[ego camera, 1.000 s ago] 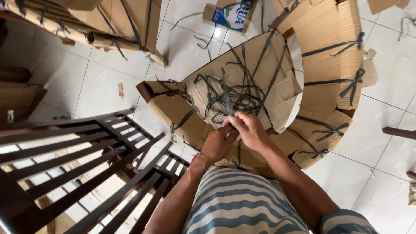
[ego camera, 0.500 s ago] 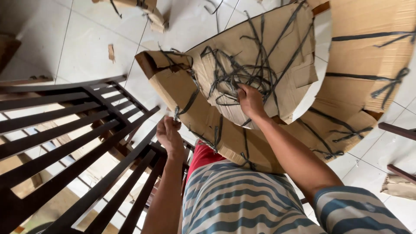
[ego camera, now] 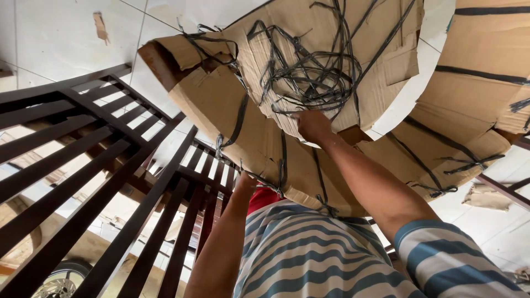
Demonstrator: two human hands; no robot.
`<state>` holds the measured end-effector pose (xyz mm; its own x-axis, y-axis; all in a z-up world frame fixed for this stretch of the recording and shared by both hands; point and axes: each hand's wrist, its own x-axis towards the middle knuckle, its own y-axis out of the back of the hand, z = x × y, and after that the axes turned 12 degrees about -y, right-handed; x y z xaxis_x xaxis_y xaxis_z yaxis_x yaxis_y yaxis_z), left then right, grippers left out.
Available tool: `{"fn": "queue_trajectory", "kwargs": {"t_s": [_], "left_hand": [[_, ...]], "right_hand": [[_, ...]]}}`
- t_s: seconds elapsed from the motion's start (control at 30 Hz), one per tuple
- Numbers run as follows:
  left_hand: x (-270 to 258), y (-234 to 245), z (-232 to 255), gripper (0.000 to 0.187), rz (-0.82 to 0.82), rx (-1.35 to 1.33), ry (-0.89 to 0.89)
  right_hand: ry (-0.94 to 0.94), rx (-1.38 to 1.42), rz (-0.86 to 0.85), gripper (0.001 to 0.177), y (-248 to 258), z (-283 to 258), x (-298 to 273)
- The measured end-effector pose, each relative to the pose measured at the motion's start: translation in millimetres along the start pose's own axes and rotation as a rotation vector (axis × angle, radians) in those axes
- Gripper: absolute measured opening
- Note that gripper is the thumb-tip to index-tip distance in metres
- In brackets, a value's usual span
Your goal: Wrapping a curved wooden furniture component with protective cardboard and securing it with plastic straps.
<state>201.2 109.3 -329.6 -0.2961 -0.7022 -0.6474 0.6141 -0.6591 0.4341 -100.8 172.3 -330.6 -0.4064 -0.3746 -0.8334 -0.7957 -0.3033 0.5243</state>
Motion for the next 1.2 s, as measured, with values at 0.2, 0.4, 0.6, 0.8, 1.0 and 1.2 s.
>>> {"fn": "queue_trajectory", "kwargs": {"t_s": [0.2, 0.4, 0.6, 0.8, 1.0, 1.2], "left_hand": [[-13.6, -22.0, -17.7, 0.025, -0.243, 0.221, -0.033], [-25.5, -48.6, -36.3, 0.028, -0.463, 0.423, -0.076], [-42.3, -62.9, -43.8, 0.033, -0.636, 0.622, -0.133], [-35.4, -48.7, -32.0, 0.038, -0.738, 0.873, -0.245], [-62.3, 4.2, 69.7, 0.038, -0.428, 0.642, -0.145], [-78.3, 28.9, 104.0, 0.037, -0.467, 0.79, -0.3]], "right_hand": [[-0.007, -0.124, -0.292, 0.032, -42.6, 24.9, 3.2], [0.011, -0.052, -0.435, 0.039, -27.0, 19.1, 2.9], [0.12, -0.171, -0.436, 0.035, -4.3, 8.1, -11.5], [0.138, -0.263, -0.318, 0.029, 28.7, 13.1, -25.9], [0.061, -0.343, -0.265, 0.036, 118.1, 2.9, -97.9], [0.0, -0.173, -0.142, 0.038, 150.5, 21.0, -159.0]]}}
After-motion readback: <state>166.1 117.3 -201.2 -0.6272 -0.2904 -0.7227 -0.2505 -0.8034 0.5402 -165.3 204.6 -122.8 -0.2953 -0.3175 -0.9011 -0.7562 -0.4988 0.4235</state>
